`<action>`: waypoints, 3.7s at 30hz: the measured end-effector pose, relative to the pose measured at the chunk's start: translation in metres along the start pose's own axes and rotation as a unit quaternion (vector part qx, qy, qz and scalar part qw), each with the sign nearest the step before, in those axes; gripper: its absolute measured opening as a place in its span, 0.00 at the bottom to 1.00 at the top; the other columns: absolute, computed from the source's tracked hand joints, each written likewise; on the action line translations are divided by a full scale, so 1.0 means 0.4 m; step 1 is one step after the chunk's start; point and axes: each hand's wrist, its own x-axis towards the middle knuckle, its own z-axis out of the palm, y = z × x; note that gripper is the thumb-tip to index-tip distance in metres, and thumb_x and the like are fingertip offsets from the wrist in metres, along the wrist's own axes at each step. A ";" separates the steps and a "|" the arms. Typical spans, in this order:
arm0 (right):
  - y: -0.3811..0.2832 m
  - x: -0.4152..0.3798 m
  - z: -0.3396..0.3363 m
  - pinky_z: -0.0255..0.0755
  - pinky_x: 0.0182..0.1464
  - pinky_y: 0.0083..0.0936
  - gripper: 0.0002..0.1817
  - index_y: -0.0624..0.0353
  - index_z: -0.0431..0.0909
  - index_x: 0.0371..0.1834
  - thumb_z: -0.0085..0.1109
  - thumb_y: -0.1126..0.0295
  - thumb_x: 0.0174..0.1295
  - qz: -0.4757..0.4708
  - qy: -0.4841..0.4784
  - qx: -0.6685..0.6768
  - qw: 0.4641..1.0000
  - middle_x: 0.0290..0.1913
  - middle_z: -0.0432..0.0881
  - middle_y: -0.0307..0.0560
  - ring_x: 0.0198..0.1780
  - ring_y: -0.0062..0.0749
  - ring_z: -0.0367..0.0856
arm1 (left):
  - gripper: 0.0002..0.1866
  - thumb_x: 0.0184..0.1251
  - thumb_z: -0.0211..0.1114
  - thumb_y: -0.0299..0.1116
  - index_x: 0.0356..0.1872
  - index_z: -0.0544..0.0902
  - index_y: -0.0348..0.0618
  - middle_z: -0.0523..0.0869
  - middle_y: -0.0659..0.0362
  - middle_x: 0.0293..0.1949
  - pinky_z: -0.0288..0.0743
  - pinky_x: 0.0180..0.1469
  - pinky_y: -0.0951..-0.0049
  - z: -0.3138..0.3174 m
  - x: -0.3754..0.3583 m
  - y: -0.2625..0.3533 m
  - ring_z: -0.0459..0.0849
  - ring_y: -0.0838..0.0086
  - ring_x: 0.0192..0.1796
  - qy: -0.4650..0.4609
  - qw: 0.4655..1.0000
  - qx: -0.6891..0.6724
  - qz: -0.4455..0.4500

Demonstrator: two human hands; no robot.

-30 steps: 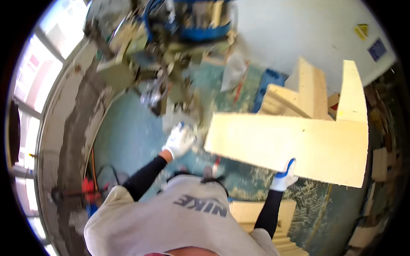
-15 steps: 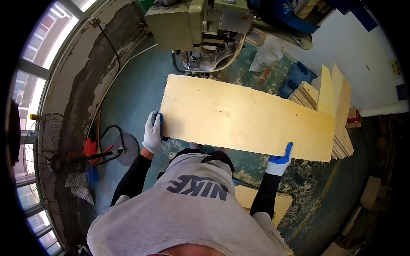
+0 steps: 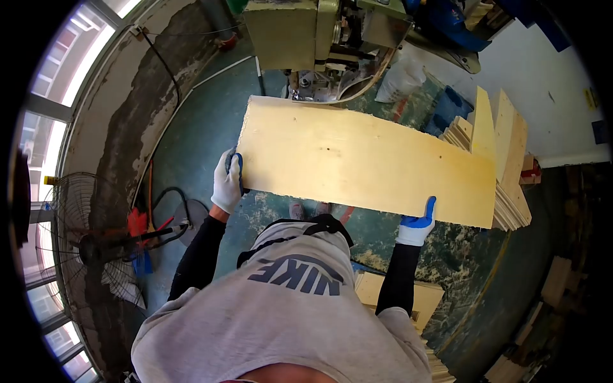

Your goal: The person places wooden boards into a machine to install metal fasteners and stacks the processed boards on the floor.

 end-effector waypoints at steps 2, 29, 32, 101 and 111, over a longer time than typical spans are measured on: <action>0.006 0.017 -0.052 0.78 0.60 0.36 0.24 0.61 0.71 0.68 0.50 0.57 0.77 0.008 0.015 -0.016 1.000 0.63 0.80 0.49 0.60 0.36 0.81 | 0.20 0.79 0.53 0.38 0.58 0.75 0.29 0.86 0.47 0.43 0.75 0.54 0.68 -0.004 0.003 0.021 0.83 0.68 0.47 -0.005 1.000 0.000 -0.002; 0.047 0.060 0.008 0.71 0.68 0.36 0.25 0.61 0.70 0.68 0.50 0.55 0.77 0.022 0.014 0.058 0.998 0.66 0.77 0.47 0.66 0.37 0.75 | 0.23 0.79 0.51 0.30 0.71 0.70 0.34 0.81 0.46 0.64 0.65 0.68 0.74 0.036 0.149 -0.029 0.77 0.69 0.66 -0.013 0.999 -0.027 -0.013; 0.058 0.066 0.041 0.71 0.69 0.36 0.26 0.61 0.69 0.69 0.49 0.54 0.77 0.015 0.035 0.043 0.998 0.67 0.76 0.45 0.67 0.37 0.75 | 0.22 0.79 0.51 0.30 0.69 0.71 0.31 0.82 0.45 0.62 0.66 0.68 0.73 0.029 0.153 -0.061 0.78 0.68 0.65 -0.009 0.999 -0.049 -0.019; -0.070 0.160 -0.088 0.74 0.66 0.33 0.23 0.62 0.70 0.68 0.53 0.60 0.76 -0.009 -0.011 0.074 0.997 0.67 0.76 0.49 0.64 0.36 0.77 | 0.21 0.77 0.55 0.46 0.46 0.86 0.36 0.81 0.56 0.23 0.73 0.28 0.67 0.291 0.332 0.049 0.79 0.72 0.23 0.028 0.996 -0.031 -0.080; -0.068 0.193 -0.091 0.71 0.68 0.37 0.24 0.64 0.69 0.69 0.53 0.61 0.76 0.019 -0.012 0.077 0.997 0.68 0.75 0.51 0.67 0.39 0.75 | 0.23 0.77 0.56 0.49 0.49 0.86 0.37 0.84 0.57 0.25 0.74 0.27 0.69 0.290 0.330 0.022 0.80 0.74 0.24 0.022 0.996 -0.004 -0.083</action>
